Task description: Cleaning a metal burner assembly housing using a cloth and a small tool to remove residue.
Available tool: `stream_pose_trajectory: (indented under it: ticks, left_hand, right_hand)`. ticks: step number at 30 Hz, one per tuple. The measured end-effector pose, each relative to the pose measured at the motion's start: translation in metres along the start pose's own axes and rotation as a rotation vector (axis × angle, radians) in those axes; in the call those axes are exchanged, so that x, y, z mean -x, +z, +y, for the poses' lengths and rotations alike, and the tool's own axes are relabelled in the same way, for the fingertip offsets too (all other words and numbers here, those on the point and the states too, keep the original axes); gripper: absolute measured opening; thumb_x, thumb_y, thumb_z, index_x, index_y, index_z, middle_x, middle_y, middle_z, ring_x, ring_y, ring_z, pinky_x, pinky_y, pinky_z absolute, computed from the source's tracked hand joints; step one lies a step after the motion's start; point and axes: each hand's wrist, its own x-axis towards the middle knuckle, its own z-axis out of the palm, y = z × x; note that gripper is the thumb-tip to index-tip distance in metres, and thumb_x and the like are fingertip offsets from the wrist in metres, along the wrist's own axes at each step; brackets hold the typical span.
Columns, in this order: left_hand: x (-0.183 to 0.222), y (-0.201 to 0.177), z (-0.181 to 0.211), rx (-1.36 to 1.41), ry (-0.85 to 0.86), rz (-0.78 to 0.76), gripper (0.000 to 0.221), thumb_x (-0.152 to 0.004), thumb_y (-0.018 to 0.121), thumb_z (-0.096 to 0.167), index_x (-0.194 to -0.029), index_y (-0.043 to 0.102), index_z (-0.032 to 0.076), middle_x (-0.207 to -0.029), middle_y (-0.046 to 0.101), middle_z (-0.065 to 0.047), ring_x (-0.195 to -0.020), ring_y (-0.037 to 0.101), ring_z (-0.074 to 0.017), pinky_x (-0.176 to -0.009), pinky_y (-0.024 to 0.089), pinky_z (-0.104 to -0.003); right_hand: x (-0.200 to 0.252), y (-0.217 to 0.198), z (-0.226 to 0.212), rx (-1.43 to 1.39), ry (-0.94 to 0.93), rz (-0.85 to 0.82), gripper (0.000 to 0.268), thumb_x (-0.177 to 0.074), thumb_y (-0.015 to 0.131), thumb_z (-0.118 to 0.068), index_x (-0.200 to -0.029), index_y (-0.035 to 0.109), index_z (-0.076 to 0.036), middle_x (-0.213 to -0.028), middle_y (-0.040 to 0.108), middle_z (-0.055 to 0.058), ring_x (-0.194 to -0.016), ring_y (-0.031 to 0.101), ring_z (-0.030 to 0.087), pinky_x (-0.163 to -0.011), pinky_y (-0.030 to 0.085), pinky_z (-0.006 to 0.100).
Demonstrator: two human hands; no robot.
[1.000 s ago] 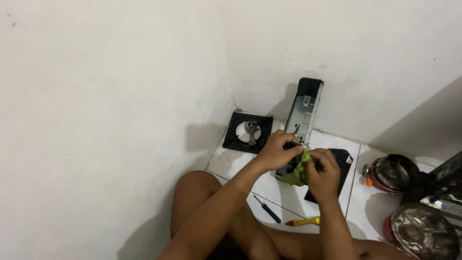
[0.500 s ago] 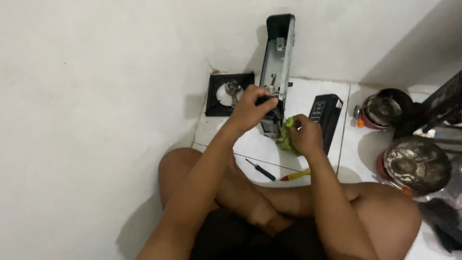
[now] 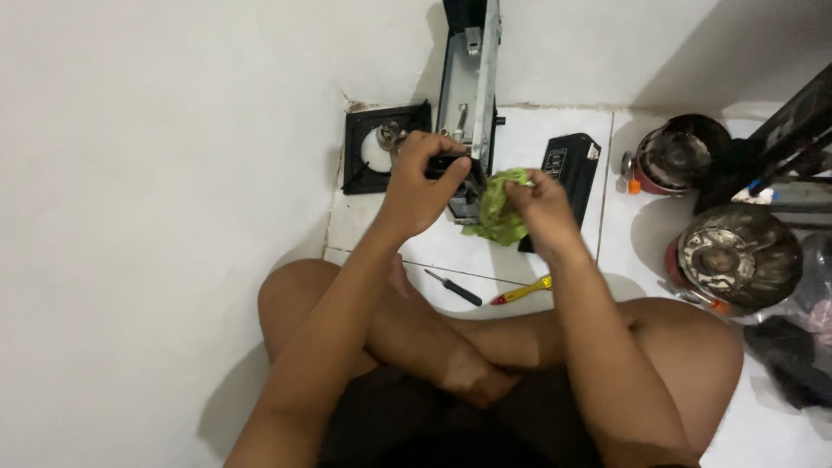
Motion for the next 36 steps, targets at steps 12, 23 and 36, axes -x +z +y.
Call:
stream_pose_trajectory:
  ticks: [12,23,36]
  left_hand:
    - [-0.004,0.003,-0.011,-0.001,0.036,0.042,0.018,-0.100,0.068,0.023,-0.095,0.063,0.007,-0.098,0.052,-0.009,-0.099,0.058,-0.0265,-0.093,0.045,-0.040]
    - [-0.003,0.012,-0.005,0.050,-0.014,0.059,0.017,-0.099,0.068,0.023,-0.094,0.063,0.007,-0.096,0.051,-0.008,-0.098,0.056,-0.0229,-0.094,0.043,-0.038]
    - [-0.003,0.008,-0.026,0.002,0.007,0.084,0.019,-0.096,0.073,0.025,-0.095,0.063,0.009,-0.097,0.053,-0.007,-0.102,0.057,-0.0217,-0.098,0.043,-0.037]
  right_hand:
    - [-0.009,0.018,0.033,-0.179,-0.059,-0.050,0.014,-0.094,0.073,0.002,-0.106,0.071,-0.004,-0.085,0.068,0.000,-0.073,0.062,0.007,-0.066,0.053,0.021]
    - [0.003,0.032,0.017,-0.639,0.075,-0.002,0.021,-0.100,0.062,0.000,-0.119,0.065,-0.008,-0.103,0.072,0.006,-0.094,0.073,0.019,-0.088,0.057,0.033]
    - [0.001,0.029,0.013,-0.481,-0.136,0.023,0.018,-0.093,0.075,-0.002,-0.110,0.071,-0.007,-0.097,0.069,0.001,-0.093,0.069,0.014,-0.086,0.055,0.028]
